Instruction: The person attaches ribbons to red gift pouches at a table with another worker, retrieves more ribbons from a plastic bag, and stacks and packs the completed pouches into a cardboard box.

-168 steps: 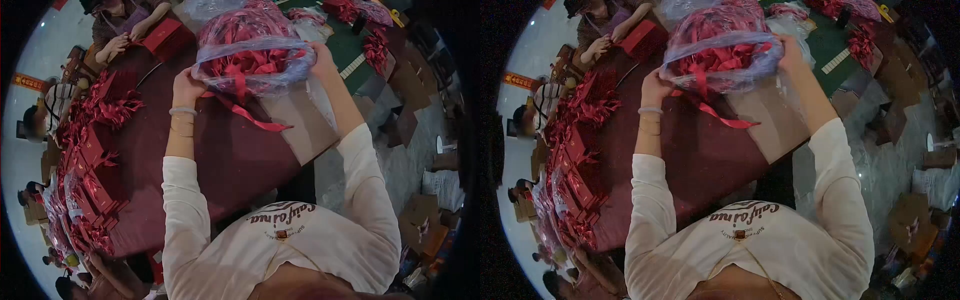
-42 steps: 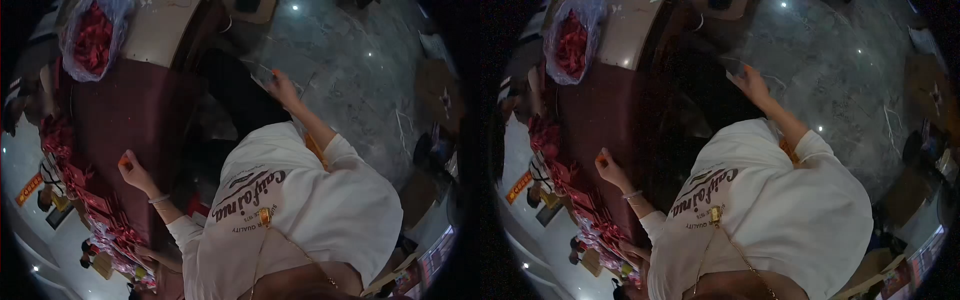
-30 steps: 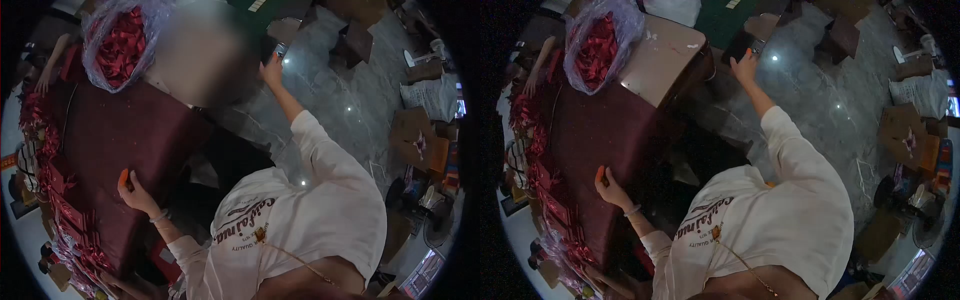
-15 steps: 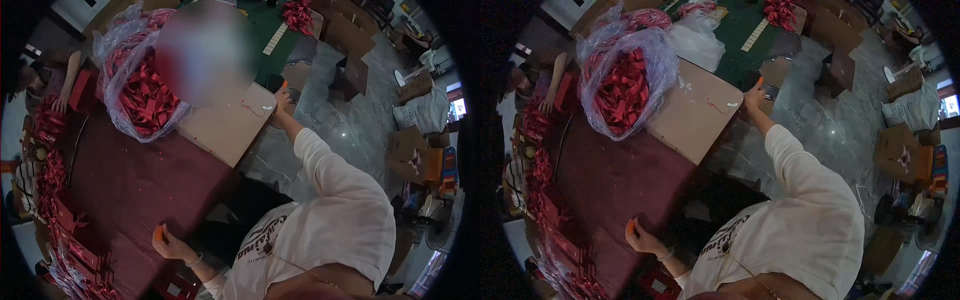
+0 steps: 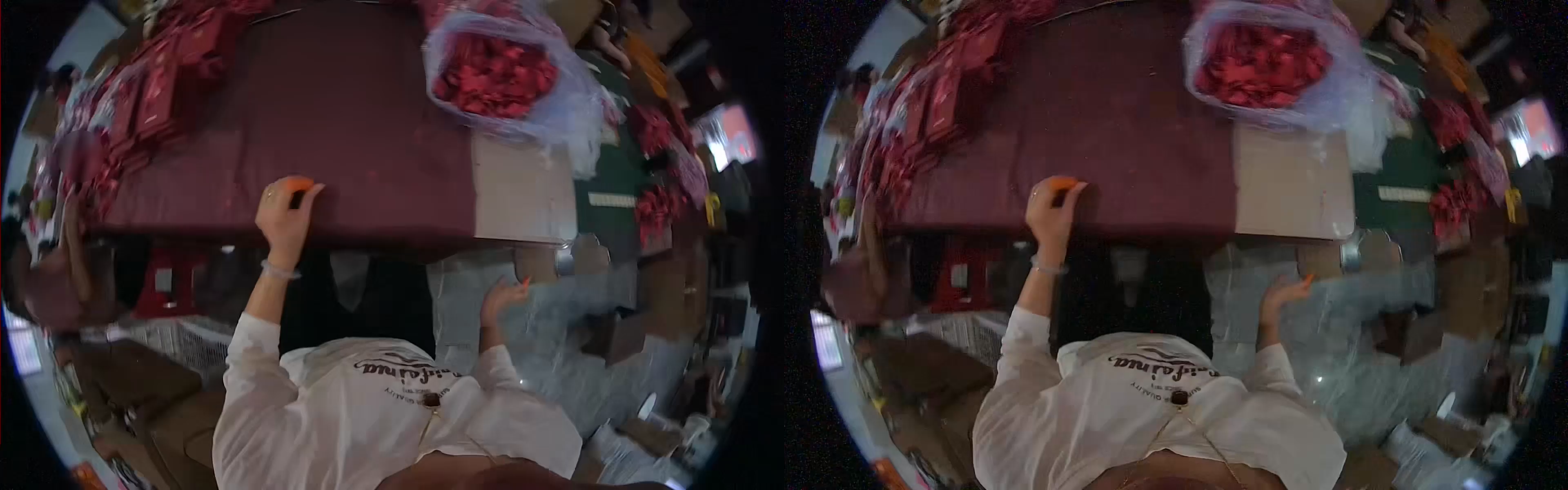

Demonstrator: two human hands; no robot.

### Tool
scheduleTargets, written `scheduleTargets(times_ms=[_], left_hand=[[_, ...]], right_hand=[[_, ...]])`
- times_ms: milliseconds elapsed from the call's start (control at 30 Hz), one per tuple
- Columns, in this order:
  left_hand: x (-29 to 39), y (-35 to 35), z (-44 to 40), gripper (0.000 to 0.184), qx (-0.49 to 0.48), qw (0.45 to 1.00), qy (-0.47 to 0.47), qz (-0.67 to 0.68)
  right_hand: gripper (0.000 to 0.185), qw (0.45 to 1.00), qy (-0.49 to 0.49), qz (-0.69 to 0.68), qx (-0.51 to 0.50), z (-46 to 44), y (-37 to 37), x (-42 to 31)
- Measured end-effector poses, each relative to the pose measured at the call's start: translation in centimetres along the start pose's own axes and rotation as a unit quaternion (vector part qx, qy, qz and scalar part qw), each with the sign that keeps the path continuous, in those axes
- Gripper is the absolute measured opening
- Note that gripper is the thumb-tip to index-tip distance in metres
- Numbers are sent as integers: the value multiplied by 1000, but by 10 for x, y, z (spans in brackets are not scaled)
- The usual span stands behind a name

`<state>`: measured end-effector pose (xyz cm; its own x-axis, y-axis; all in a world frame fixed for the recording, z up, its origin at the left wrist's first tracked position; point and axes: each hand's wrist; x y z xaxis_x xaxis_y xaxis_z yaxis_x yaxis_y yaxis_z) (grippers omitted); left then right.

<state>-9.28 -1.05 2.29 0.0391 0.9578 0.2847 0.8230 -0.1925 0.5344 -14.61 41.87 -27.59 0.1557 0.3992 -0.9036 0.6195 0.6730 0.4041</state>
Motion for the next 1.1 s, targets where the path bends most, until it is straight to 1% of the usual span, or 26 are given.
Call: scheduleTargets(times_ms=[33, 100, 133, 167, 200, 267, 300, 333, 367, 400, 433, 467, 500, 533, 567, 667, 700, 733, 767, 800, 833, 867, 900, 933, 967, 1100], left_hand=[[-3, 1, 1, 18, -7, 1000, 5, 15], [-2, 3, 0, 18, -20, 999, 31, 2], [-6, -1, 2, 17, 9, 1000, -11, -12], [-6, -2, 1, 17, 14, 1000, -3, -23], [-7, -3, 4, 17, 12, 1000, -2, -22], [-7, -3, 5, 17, 13, 1000, 2, -9], [-5, -1, 4, 17, 9, 1000, -3, 1], [-5, 1, 2, 18, 6, 1000, -13, 16], [-7, 2, 2, 17, -4, 1000, -18, 25], [-9, 1, 2, 17, -21, 999, -28, 38], [-13, 2, 4, 17, -41, 997, -40, 55], [-16, 1, 8, 17, -52, 996, -44, 57], [-17, 0, 10, 17, -66, 995, -48, 64], [-17, 2, 9, 17, -71, 994, -53, 57], [-16, 5, 6, 17, -78, 994, -56, 47], [-15, 18, -3, 20, -145, 981, -15, 130], [-18, 21, -6, 17, -164, 968, 12, 188], [-24, 27, -11, 17, -174, 964, -2, 203], [-28, 34, -17, 17, -212, 931, 65, 289], [-34, 40, -21, 16, -250, 886, 133, 366], [-43, 43, -23, 15, -268, 861, 138, 408], [-51, 45, -22, 16, -306, 809, 208, 456], [-60, 47, -22, 16, -342, 749, 274, 496], [-67, 48, -20, 15, -339, 634, 401, 568], [-74, 55, -28, 15, -353, 630, 402, 563], [-100, 82, -68, 12, -405, 585, 367, 599]], right_hand=[[63, 973, 102, 204, 20, 41, 14, -19], [60, 966, -23, 227, -119, 103, 45, -51], [54, 972, 44, 181, -142, 122, 50, -36], [50, 973, 105, 134, -159, 143, 50, 12], [36, 949, -191, -126, -216, 153, 39, 62], [31, 879, -318, -150, -322, 158, 38, 117], [31, 879, -325, -154, -312, 121, 104, 115], [31, 954, -5, 20, -298, 123, 97, 71], [33, 898, 308, 203, -240, 136, 54, -15], [36, 947, 42, 114, -297, 135, 50, -28], [41, 919, -226, 1, -323, 138, 49, -30], [43, 938, -103, 132, -304, 146, 42, -23], [45, 922, 11, 271, -276, 165, 40, -20], [43, 916, -87, 252, -301, 174, 35, -85], [43, 921, -116, 256, -271, 175, 17, -107], [40, 838, -161, 341, -395, 180, -8, -156], [36, 826, -51, 384, -409, 184, -16, -151], [33, 799, 60, 426, -420, 188, -20, -146], [33, 805, 44, 426, -410, 188, -19, -167], [30, 755, 33, 459, -466, 187, -19, -190], [28, 699, 23, 487, -523, 191, -15, -224], [28, 704, 14, 486, -518, 198, -9, -262], [27, 762, -21, 420, -492, 205, -3, -303], [26, 814, -55, 352, -459, 213, 4, -332], [25, 847, -48, 310, -430, 226, 7, -342], [29, 829, -97, 298, -464, 269, 3, -391]])
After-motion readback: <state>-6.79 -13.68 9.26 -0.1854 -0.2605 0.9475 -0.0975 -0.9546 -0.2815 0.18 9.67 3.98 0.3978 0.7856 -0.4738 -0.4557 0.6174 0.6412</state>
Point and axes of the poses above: each hand's wrist, its own z-axis away from the middle knuckle, its own y-axis out of the back of the hand, x = y × z, and after that the axes turned 7 degrees about -y, right-handed
